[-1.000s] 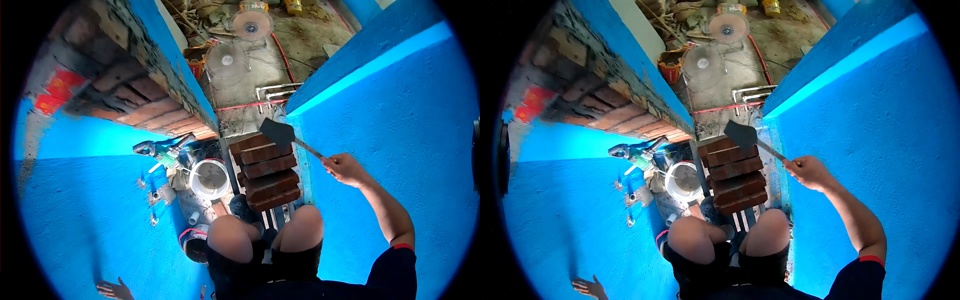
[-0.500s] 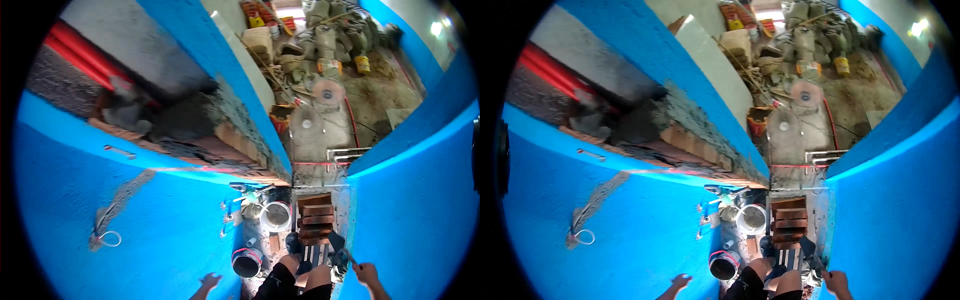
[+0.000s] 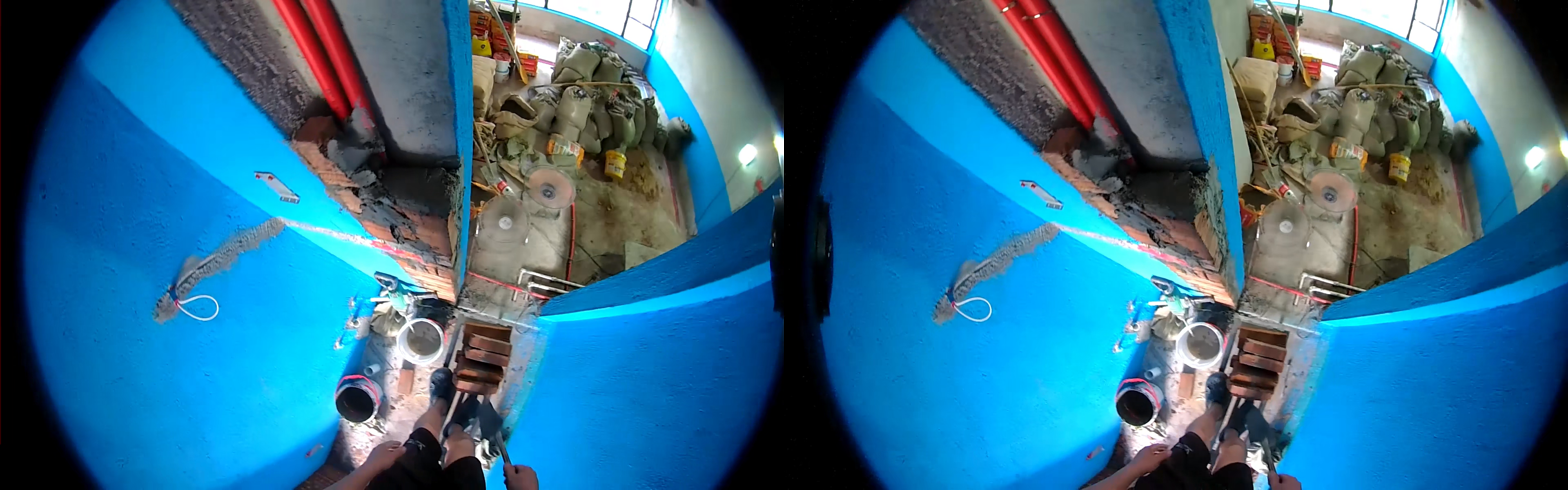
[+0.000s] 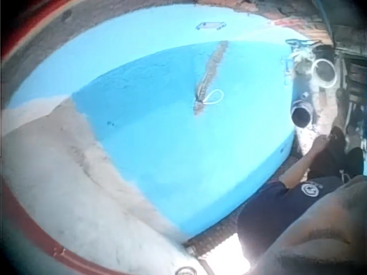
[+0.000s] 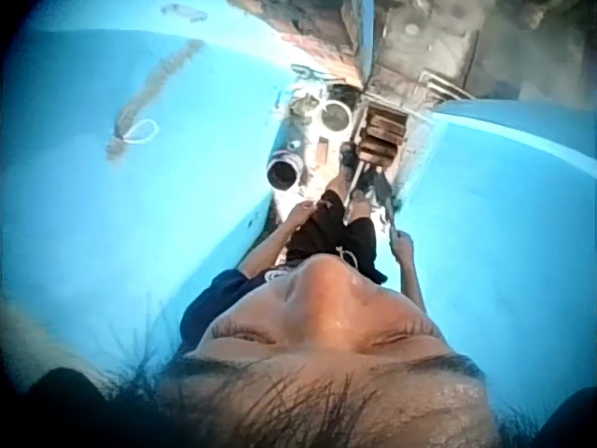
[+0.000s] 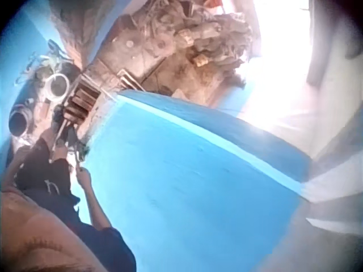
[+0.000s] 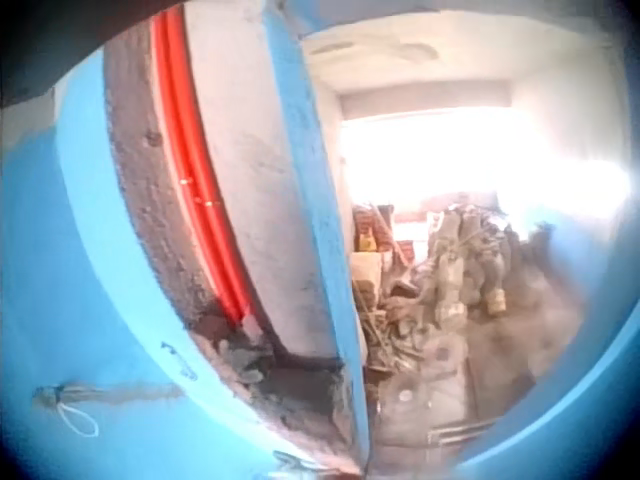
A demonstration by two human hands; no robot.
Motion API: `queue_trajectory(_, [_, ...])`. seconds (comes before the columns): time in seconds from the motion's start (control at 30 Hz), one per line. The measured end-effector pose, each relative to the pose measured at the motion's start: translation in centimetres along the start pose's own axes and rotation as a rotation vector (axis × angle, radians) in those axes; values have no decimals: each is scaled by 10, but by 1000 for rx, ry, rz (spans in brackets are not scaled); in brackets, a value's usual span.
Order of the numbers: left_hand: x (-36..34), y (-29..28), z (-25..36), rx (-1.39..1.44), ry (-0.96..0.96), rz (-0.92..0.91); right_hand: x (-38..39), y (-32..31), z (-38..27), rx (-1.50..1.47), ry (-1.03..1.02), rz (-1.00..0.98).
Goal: The person mixes mortar inside a bucket with a trowel, applies mortar to the wall structure, chips a brick with the trowel, and places the brick onto the brick wall.
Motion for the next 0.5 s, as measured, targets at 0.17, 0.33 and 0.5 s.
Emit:
queue_trajectory(0.17, [47, 19, -32, -98, -98, 27, -23, -25, -55, -112, -54, 13])
queue_trajectory(0.33, [31, 107, -191, -712, 208, 21, -6, -36, -129, -201, -89, 4])
queue_trajectory(0.5, [65, 150, -177, -219, -20, 216, 35, -62, -224, -244, -510, 148])
Point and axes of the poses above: each hand's wrist, its own x-axis away from the middle knuckle, its own y-axis out of the palm, z = x × y, the point moved 1 cm from there along -x, towards the middle knuckle, and after that the axes turned 12 degrees about -x, right-handed, at the moved point
